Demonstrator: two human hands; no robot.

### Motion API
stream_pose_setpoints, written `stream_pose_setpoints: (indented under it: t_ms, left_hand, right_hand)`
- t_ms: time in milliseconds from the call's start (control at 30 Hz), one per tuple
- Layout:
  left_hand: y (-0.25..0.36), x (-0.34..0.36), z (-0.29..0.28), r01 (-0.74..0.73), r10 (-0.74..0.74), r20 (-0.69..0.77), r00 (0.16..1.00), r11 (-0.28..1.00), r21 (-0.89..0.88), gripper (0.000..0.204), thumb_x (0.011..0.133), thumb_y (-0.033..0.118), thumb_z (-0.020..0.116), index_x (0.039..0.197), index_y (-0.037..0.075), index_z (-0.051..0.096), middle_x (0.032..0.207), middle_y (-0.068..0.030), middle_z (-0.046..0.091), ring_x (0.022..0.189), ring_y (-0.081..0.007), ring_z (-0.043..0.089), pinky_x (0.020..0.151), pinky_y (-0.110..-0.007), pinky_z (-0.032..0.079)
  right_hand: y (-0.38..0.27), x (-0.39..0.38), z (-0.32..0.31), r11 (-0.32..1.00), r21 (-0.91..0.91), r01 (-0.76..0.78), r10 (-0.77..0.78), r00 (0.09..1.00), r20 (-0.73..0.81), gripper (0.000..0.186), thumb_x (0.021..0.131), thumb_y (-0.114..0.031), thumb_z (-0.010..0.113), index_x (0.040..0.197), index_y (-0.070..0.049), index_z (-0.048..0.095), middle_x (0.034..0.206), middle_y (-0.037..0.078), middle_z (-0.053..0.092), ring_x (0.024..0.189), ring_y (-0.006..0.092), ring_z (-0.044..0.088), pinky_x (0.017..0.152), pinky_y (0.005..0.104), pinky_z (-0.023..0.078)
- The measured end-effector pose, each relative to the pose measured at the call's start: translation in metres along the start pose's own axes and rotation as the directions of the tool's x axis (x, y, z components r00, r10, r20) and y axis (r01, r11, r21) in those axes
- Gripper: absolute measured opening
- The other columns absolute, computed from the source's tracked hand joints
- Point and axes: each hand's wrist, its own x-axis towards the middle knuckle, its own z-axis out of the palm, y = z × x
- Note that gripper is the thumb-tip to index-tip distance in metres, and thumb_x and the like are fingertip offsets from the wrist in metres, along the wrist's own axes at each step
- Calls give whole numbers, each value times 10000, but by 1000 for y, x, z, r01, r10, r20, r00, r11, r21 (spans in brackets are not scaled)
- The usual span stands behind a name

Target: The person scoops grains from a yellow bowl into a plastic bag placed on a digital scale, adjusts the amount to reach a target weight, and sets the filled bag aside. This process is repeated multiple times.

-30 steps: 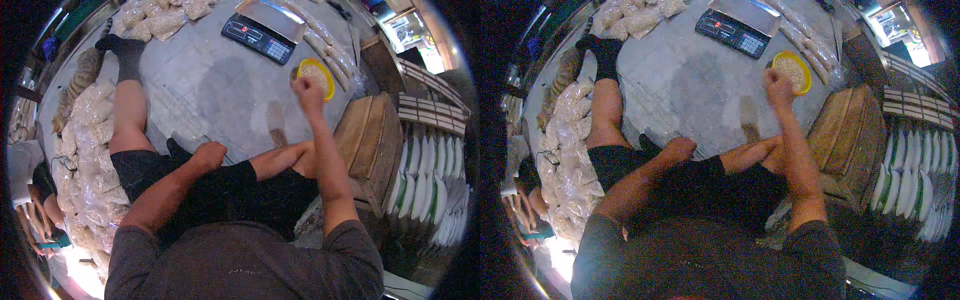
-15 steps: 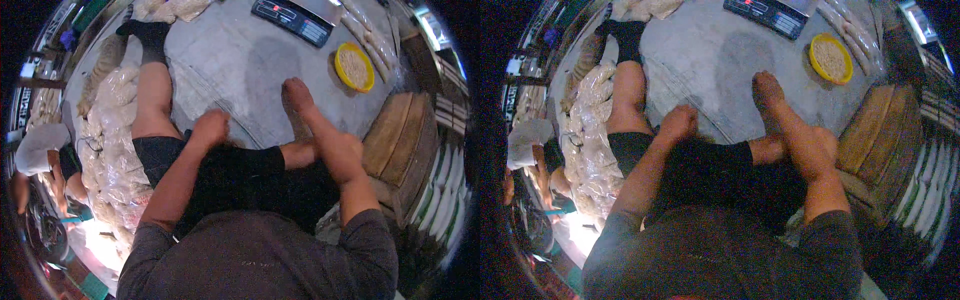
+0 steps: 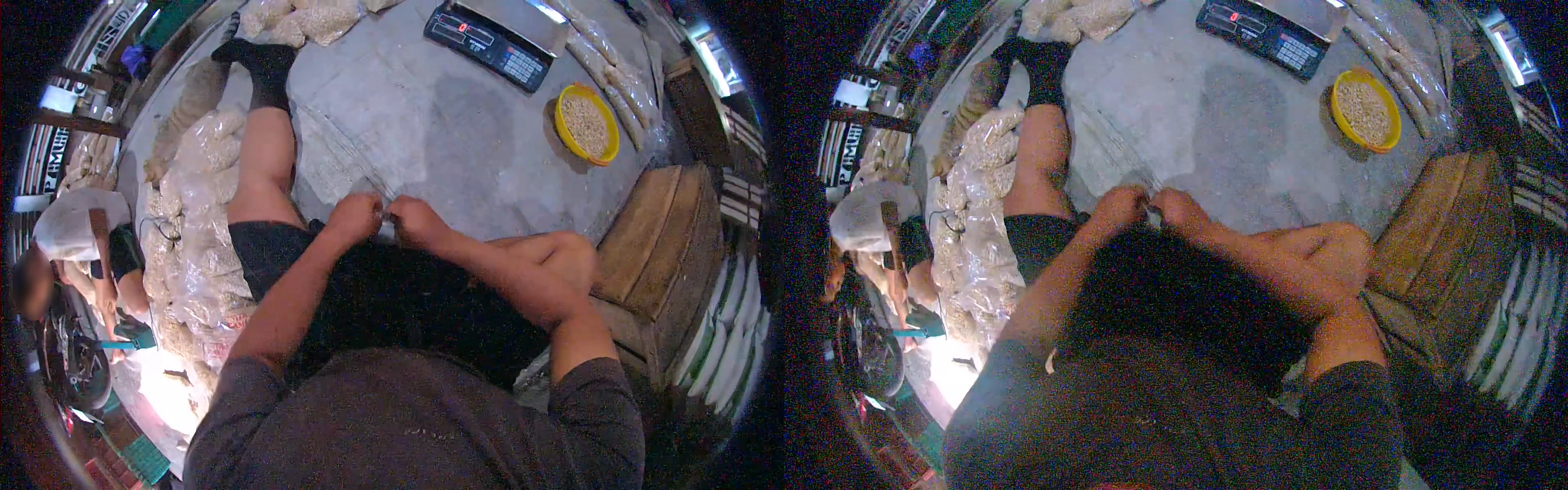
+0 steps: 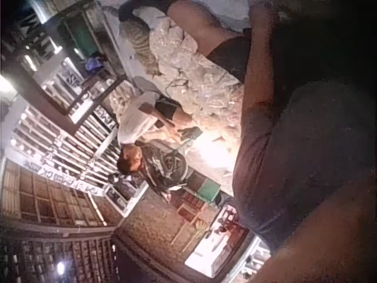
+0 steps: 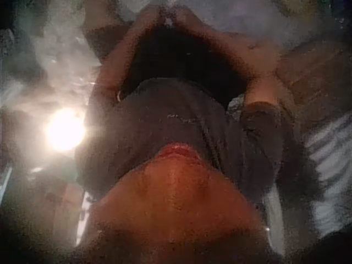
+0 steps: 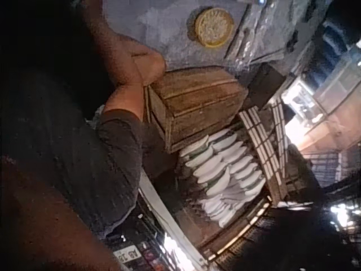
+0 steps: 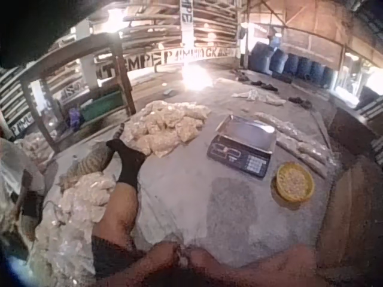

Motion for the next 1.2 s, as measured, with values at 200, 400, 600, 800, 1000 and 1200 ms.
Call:
stream_pose_setpoints:
  t_ms: [200, 400, 600, 800, 1000, 1200]
  left_hand:
    - [-6, -11, 42, -197, 207, -26, 978, 957, 213, 149, 804, 83, 627, 925, 21, 687, 970, -236, 657, 956, -444, 661, 868, -520, 544]
    - [-5, -1, 55, -216, 231, -17, 973, 930, 297, 132, 815, 63, 609, 899, -17, 671, 940, -253, 661, 910, -420, 680, 816, -516, 565]
    - [9, 1, 40, -190, 169, 91, 981, 915, 355, 159, 799, 122, 660, 800, -37, 676, 825, -246, 680, 841, -408, 698, 780, -504, 573]
    - [56, -10, 0, -223, 235, -216, 948, 972, 80, 164, 815, 156, 680, 817, -7, 663, 811, -223, 675, 813, -432, 665, 751, -515, 535]
    - [182, 20, -30, -508, 508, -439, 741, 852, 129, 196, 840, 129, 663, 1020, 52, 649, 991, -172, 681, 977, -388, 637, 867, -497, 476]
    - [254, 70, -41, -752, 684, -621, 382, 621, 222, 257, 836, 70, 643, 1092, 56, 669, 996, -158, 668, 991, -359, 627, 888, -499, 463]
  right_hand:
    - [34, -16, -82, 916, -282, -286, 283, 958, -54, 200, 751, -124, 644, 907, -22, 719, 940, 254, 694, 910, 427, 677, 778, 522, 532]
    - [56, -55, -53, 867, -412, -282, 251, 959, -128, 152, 783, -80, 636, 905, -4, 686, 949, 250, 677, 904, 451, 663, 778, 527, 552]
    - [51, -41, -54, 830, -466, -308, 318, 946, -58, 123, 772, -94, 662, 837, -1, 708, 849, 233, 690, 832, 395, 698, 730, 481, 569]
    - [50, -29, -66, 728, 525, -440, 519, 855, -5, 129, 787, -154, 634, 735, -37, 651, 685, 143, 636, 630, 283, 635, 567, 457, 497]
    - [80, -7, -60, -184, 975, 126, 358, 932, -53, 232, 923, -216, 541, 887, -30, 675, 894, 98, 689, 819, 219, 662, 746, 362, 545]
    - [77, -37, -220, 149, 948, 282, 639, 704, -310, 340, 944, -313, 471, 801, -61, 648, 773, 110, 667, 718, 245, 653, 676, 361, 527]
